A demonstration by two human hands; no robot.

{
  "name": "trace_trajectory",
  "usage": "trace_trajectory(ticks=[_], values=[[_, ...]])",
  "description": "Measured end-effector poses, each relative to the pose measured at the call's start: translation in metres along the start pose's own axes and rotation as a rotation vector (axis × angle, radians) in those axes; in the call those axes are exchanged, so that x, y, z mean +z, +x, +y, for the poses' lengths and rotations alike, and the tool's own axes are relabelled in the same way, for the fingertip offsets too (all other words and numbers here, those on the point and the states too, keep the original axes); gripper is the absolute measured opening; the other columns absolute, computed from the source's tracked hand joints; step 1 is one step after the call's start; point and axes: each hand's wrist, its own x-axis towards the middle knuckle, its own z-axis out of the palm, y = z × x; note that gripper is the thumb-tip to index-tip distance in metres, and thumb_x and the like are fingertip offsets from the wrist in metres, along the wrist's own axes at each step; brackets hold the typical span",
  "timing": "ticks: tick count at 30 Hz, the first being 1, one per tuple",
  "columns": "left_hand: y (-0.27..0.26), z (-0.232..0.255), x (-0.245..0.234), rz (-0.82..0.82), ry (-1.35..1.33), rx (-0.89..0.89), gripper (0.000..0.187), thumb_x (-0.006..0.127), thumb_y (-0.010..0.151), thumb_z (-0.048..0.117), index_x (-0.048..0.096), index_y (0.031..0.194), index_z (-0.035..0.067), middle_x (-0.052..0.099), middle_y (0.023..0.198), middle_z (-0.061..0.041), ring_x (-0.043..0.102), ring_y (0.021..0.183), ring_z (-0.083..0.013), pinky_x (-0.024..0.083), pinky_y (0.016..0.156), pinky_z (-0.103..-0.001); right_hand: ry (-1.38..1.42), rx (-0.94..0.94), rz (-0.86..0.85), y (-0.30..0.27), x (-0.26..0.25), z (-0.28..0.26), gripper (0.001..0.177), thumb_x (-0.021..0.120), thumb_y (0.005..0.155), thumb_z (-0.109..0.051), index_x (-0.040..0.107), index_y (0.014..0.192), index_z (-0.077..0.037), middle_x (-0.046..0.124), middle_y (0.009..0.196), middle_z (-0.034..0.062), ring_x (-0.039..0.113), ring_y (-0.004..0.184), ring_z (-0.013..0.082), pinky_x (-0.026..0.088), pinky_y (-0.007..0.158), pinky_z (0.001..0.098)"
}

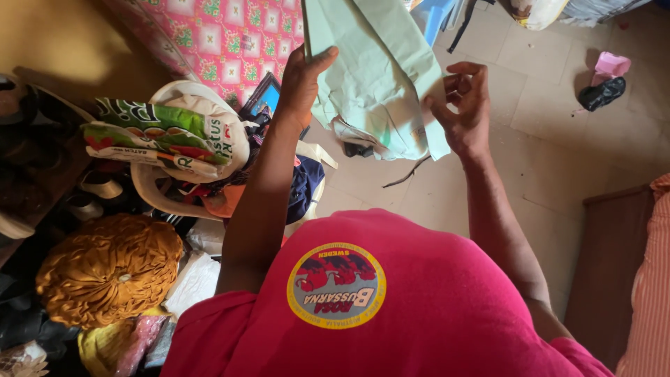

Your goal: The person is sorting and moving various household items like bags, a metal pot, and a head wrap within a room.

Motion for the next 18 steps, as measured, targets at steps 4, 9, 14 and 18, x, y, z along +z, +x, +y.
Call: trace_trajectory(ticks=[4, 9, 14, 18], values=[[-0.007, 0.012, 0.008, -0.032, 0.070, 0.013, 0.052, 0.077, 0.089, 0.041, 0.067, 0.123, 0.003, 0.069, 0.110, -0.003, 0.060, 0.109, -0.0138, 0.046, 0.102, -0.033, -0.175, -0.024, 0.026, -0.001, -0.001, 0.011, 0.044, 0.072, 0.092, 0.008, 0.051, 0.129, -0.002, 0.065, 0.109, 0.0063, 0.067, 0.100, 0.0175, 0.057, 0.092, 0.0318], [-0.013, 0.009, 0.015, -0.045, 0.146, 0.022, 0.063, 0.079, 0.088, 0.045, 0.064, 0.128, -0.001, 0.069, 0.110, -0.006, 0.063, 0.107, -0.0159, 0.051, 0.099, -0.034, -0.461, -0.154, 0.080, -0.006, 0.004, 0.032, 0.034, 0.079, 0.094, 0.006, 0.060, 0.121, 0.000, 0.070, 0.110, 0.0085, 0.072, 0.097, 0.0199, 0.060, 0.086, 0.0341], [-0.043, 0.058, 0.031, -0.557, -0.430, 0.028, 0.078, 0.074, 0.090, 0.055, 0.049, 0.147, 0.008, 0.070, 0.129, -0.010, 0.068, 0.120, -0.0195, 0.058, 0.099, -0.037, -0.561, -0.192, 0.140, -0.007, 0.022, 0.034, 0.030, 0.080, 0.092, 0.004, 0.053, 0.104, 0.000, 0.063, 0.099, 0.0107, 0.070, 0.091, 0.0177, 0.067, 0.074, 0.0285], [-0.033, 0.040, 0.024, -0.529, -0.680, -0.073, 0.082, 0.070, 0.097, 0.058, 0.050, 0.147, -0.003, 0.069, 0.129, -0.020, 0.070, 0.117, -0.0273, 0.057, 0.102, -0.040, -0.422, -0.130, 0.133, -0.001, 0.034, 0.036, 0.031, 0.078, 0.094, 0.006, 0.051, 0.107, 0.000, 0.063, 0.101, 0.0112, 0.068, 0.094, 0.0168, 0.067, 0.075, 0.0284]])
